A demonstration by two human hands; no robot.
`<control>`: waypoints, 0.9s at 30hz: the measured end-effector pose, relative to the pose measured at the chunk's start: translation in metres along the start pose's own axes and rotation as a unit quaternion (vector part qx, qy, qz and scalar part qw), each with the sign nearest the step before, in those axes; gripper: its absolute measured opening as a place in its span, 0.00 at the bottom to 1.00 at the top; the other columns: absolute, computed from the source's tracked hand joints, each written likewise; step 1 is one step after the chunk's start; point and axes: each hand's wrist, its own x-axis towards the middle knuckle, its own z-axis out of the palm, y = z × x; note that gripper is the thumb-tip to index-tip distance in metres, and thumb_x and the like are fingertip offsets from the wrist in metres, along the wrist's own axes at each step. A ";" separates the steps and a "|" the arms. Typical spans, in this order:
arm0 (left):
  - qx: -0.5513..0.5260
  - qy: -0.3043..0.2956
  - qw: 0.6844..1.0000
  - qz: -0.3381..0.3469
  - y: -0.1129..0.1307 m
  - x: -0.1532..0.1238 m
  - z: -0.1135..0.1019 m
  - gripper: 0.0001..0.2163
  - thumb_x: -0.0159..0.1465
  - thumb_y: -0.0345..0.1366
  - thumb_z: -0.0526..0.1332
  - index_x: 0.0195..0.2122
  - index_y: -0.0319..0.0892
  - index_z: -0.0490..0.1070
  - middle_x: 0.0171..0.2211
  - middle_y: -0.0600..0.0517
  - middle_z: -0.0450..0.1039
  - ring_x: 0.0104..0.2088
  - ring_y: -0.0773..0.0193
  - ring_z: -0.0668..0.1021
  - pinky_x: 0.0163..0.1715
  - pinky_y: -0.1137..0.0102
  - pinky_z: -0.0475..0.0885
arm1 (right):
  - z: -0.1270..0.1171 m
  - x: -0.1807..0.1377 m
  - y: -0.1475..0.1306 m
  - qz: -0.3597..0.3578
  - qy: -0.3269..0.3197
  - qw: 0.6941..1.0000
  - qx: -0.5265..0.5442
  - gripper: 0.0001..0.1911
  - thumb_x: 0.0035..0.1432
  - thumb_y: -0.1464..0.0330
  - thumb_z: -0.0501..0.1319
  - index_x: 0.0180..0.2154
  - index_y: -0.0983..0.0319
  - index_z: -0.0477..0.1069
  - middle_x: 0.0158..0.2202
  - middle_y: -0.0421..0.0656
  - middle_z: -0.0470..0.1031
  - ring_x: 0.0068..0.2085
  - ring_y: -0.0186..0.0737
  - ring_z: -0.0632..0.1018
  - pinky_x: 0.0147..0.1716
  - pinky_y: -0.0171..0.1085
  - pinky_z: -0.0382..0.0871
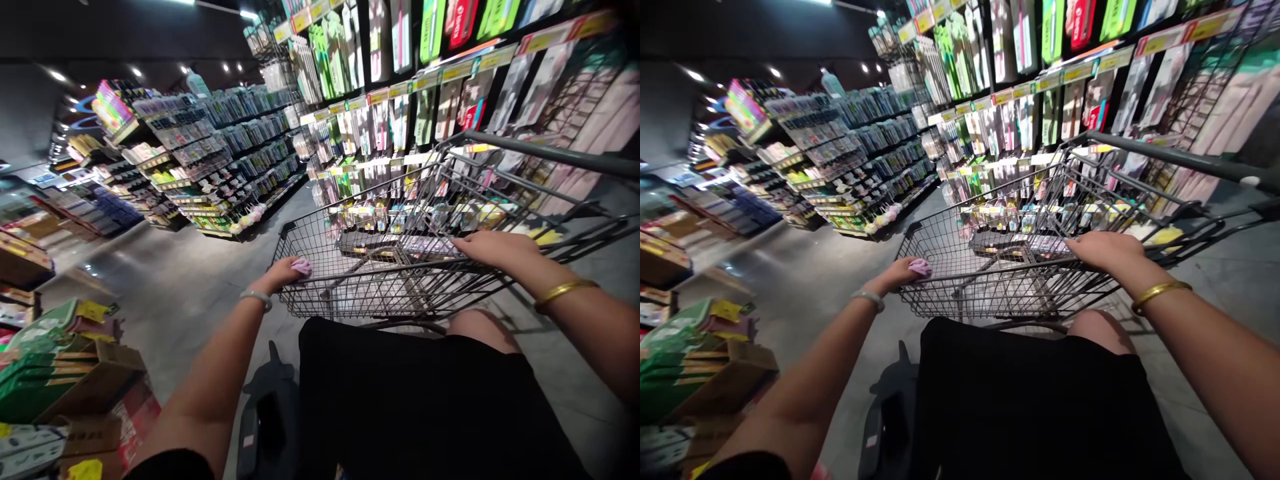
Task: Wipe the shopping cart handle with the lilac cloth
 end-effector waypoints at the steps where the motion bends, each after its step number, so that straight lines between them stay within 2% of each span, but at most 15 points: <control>1: 0.001 0.018 1.000 -0.001 -0.009 -0.004 0.000 0.13 0.55 0.36 0.61 0.41 0.41 0.74 0.39 0.51 0.79 0.40 0.60 0.79 0.38 0.72 0.72 | -0.003 -0.003 -0.004 0.015 -0.017 1.000 -0.007 0.34 0.63 0.47 0.43 0.43 0.60 0.80 0.52 0.57 0.76 0.51 0.63 0.75 0.46 0.56 0.65; 4: -0.009 0.064 0.998 -0.009 -0.023 -0.010 0.003 0.14 0.55 0.36 0.60 0.43 0.43 0.75 0.41 0.51 0.80 0.42 0.59 0.80 0.38 0.73 0.72 | -0.014 -0.014 -0.014 0.033 -0.043 0.998 -0.027 0.34 0.63 0.48 0.41 0.45 0.59 0.79 0.54 0.53 0.75 0.53 0.61 0.75 0.47 0.53 0.67; 7: -0.008 0.037 0.999 -0.038 -0.016 -0.009 0.007 0.13 0.57 0.39 0.59 0.41 0.43 0.75 0.36 0.51 0.81 0.35 0.60 0.81 0.29 0.74 0.71 | -0.021 -0.021 -0.020 0.029 -0.041 0.998 -0.035 0.34 0.64 0.49 0.41 0.45 0.60 0.79 0.52 0.53 0.76 0.51 0.60 0.76 0.46 0.52 0.69; 9: 0.018 -0.007 0.999 -0.031 0.000 -0.005 0.010 0.12 0.58 0.41 0.59 0.39 0.43 0.75 0.31 0.51 0.80 0.29 0.61 0.80 0.25 0.74 0.69 | -0.023 -0.023 -0.021 0.033 -0.047 0.998 -0.037 0.34 0.64 0.49 0.40 0.45 0.59 0.79 0.52 0.53 0.77 0.51 0.60 0.76 0.46 0.52 0.69; 11: 0.051 -0.016 0.999 -0.001 0.023 0.002 0.018 0.11 0.56 0.42 0.60 0.36 0.43 0.75 0.30 0.51 0.80 0.29 0.60 0.80 0.26 0.73 0.68 | -0.024 -0.023 -0.019 0.039 -0.056 0.997 -0.039 0.34 0.64 0.48 0.41 0.46 0.58 0.79 0.52 0.53 0.76 0.52 0.60 0.76 0.46 0.52 0.69; 13: 0.071 0.000 0.997 0.036 0.048 0.009 0.030 0.10 0.53 0.42 0.63 0.34 0.44 0.75 0.32 0.50 0.79 0.32 0.58 0.79 0.29 0.72 0.67 | -0.025 -0.021 -0.017 0.040 -0.061 0.997 -0.039 0.34 0.64 0.47 0.41 0.46 0.57 0.79 0.53 0.52 0.76 0.53 0.59 0.76 0.48 0.53 0.68; 15: 0.077 0.017 0.995 0.063 0.070 0.015 0.045 0.11 0.55 0.45 0.62 0.34 0.46 0.75 0.33 0.51 0.79 0.33 0.57 0.78 0.30 0.71 0.65 | -0.026 -0.020 -0.016 0.038 -0.063 0.996 -0.039 0.34 0.64 0.47 0.41 0.46 0.57 0.79 0.53 0.53 0.75 0.53 0.59 0.76 0.48 0.53 0.68; 18: 0.083 0.054 0.991 0.095 0.089 0.018 0.058 0.11 0.57 0.46 0.60 0.35 0.47 0.74 0.34 0.52 0.79 0.35 0.57 0.77 0.30 0.70 0.63 | -0.028 -0.021 -0.016 0.045 -0.058 0.996 -0.042 0.35 0.63 0.46 0.41 0.46 0.58 0.79 0.53 0.53 0.75 0.53 0.60 0.76 0.49 0.53 0.68; 22: 0.108 0.067 0.985 0.117 0.091 0.016 0.055 0.11 0.57 0.46 0.60 0.35 0.47 0.75 0.33 0.51 0.78 0.34 0.57 0.77 0.29 0.70 0.61 | -0.030 -0.024 -0.020 0.059 -0.048 0.996 -0.046 0.35 0.64 0.47 0.41 0.47 0.60 0.78 0.53 0.53 0.76 0.52 0.58 0.76 0.48 0.50 0.69; 27: 0.132 0.062 0.985 0.090 0.087 0.017 0.048 0.10 0.57 0.44 0.59 0.33 0.45 0.75 0.30 0.51 0.77 0.32 0.58 0.76 0.27 0.70 0.60 | -0.027 -0.029 -0.025 0.040 -0.039 0.997 -0.058 0.36 0.65 0.50 0.39 0.48 0.62 0.78 0.53 0.53 0.76 0.52 0.57 0.76 0.47 0.49 0.69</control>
